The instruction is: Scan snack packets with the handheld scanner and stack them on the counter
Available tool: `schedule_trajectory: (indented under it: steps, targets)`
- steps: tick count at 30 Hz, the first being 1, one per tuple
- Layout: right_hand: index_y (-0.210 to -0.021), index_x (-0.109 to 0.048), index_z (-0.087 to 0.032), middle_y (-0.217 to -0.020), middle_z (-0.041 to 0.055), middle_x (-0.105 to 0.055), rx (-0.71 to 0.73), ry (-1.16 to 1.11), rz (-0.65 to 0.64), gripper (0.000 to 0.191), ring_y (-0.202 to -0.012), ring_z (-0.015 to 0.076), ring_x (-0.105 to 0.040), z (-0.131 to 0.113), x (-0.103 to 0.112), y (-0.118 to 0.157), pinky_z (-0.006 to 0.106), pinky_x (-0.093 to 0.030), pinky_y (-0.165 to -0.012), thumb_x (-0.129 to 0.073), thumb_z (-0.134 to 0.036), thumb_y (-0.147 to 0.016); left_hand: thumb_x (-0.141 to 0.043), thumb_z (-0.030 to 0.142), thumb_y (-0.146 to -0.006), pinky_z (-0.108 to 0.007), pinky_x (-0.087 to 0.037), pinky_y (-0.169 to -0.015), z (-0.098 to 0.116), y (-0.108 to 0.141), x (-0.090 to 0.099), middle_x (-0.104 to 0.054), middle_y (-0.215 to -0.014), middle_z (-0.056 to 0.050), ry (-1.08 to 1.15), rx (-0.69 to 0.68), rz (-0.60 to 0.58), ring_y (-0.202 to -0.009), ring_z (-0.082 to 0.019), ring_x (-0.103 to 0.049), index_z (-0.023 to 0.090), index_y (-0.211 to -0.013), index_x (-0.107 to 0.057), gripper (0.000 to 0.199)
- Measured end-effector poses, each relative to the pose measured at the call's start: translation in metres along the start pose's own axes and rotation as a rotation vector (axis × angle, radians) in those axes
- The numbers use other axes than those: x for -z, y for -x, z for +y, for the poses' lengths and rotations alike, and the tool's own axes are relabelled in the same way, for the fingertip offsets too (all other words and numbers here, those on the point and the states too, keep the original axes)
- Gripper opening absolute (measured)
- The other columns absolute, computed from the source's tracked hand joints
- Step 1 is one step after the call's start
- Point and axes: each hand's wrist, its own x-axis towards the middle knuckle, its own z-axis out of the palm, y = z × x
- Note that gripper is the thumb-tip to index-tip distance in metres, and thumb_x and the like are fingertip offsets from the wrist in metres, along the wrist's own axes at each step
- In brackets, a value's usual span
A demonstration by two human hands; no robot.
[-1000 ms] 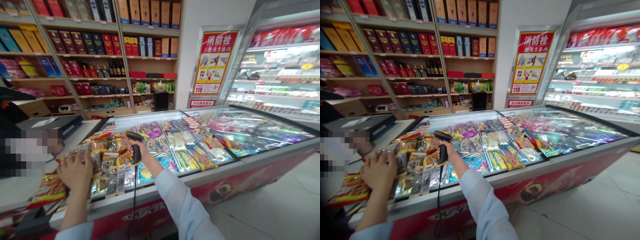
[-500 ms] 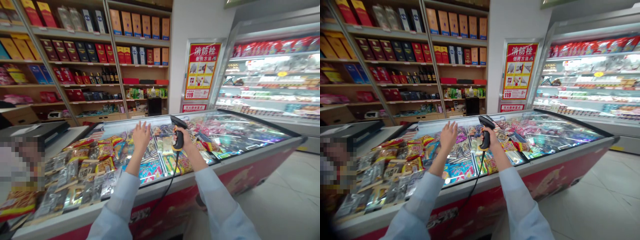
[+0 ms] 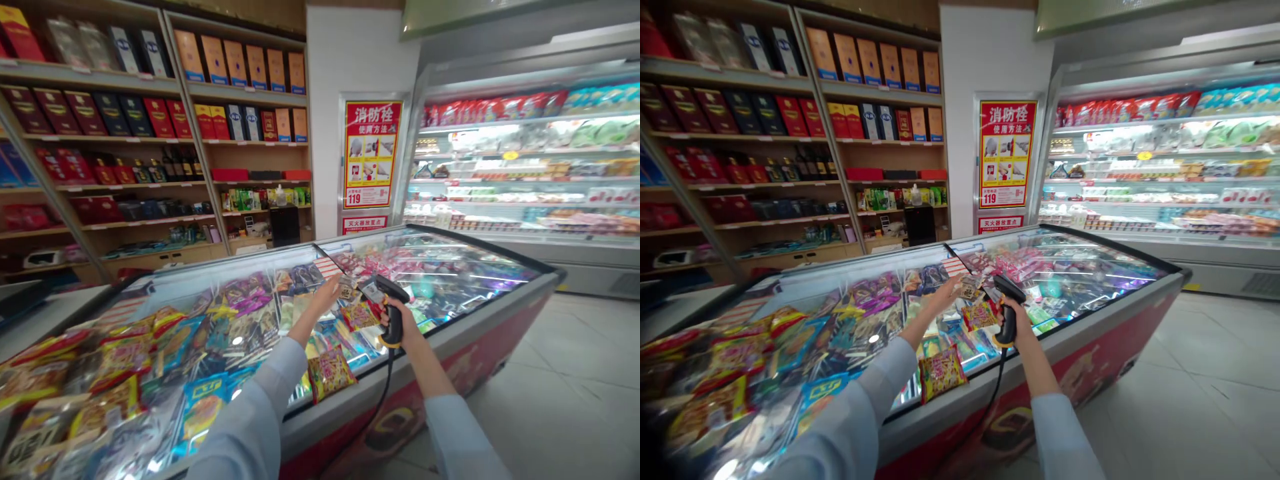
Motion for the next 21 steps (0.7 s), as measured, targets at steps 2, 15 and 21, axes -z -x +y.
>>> schedule_trajectory:
  steps: [2, 15, 21]
  targets:
    - [-0.07, -0.054, -0.018, -0.057, -0.0018, -0.054, 0.001, -0.03, 0.03, 0.02, -0.039, 0.0073, -0.043, 0.004, 0.014, -0.002, 0.021, -0.036, -0.034, -0.07, -0.028, -0.063, -0.048, 0.032, -0.087, -0.04, -0.036, -0.106, -0.004, -0.01, -0.01, -0.041, -0.145, -0.012, -0.022, -0.014, -0.086, -0.13, -0.024, -0.044, 0.022, -0.145, -0.027, 0.062]
    - [-0.069, -0.055, -0.017, -0.058, -0.002, -0.055, 0.011, -0.089, 0.088, 0.021, -0.039, 0.0062, -0.044, 0.019, 0.032, -0.005, 0.019, -0.036, -0.034, -0.07, -0.031, -0.064, -0.058, 0.032, -0.081, -0.042, -0.027, -0.11, -0.021, -0.026, -0.03, -0.042, -0.144, -0.007, -0.204, -0.076, -0.275, -0.133, -0.026, -0.033, 0.028, -0.136, -0.044, 0.057]
    - [-0.068, -0.056, -0.017, -0.058, -0.0013, -0.056, 0.012, -0.1, 0.1, 0.018, -0.039, 0.0064, -0.044, 0.019, 0.036, -0.006, 0.019, -0.035, -0.034, -0.069, -0.029, -0.064, -0.071, 0.045, -0.064, -0.045, -0.035, -0.1, -0.02, -0.03, -0.027, -0.052, -0.128, -0.009, -0.259, 0.053, -0.251, -0.12, -0.032, -0.04, 0.027, -0.118, -0.059, 0.058]
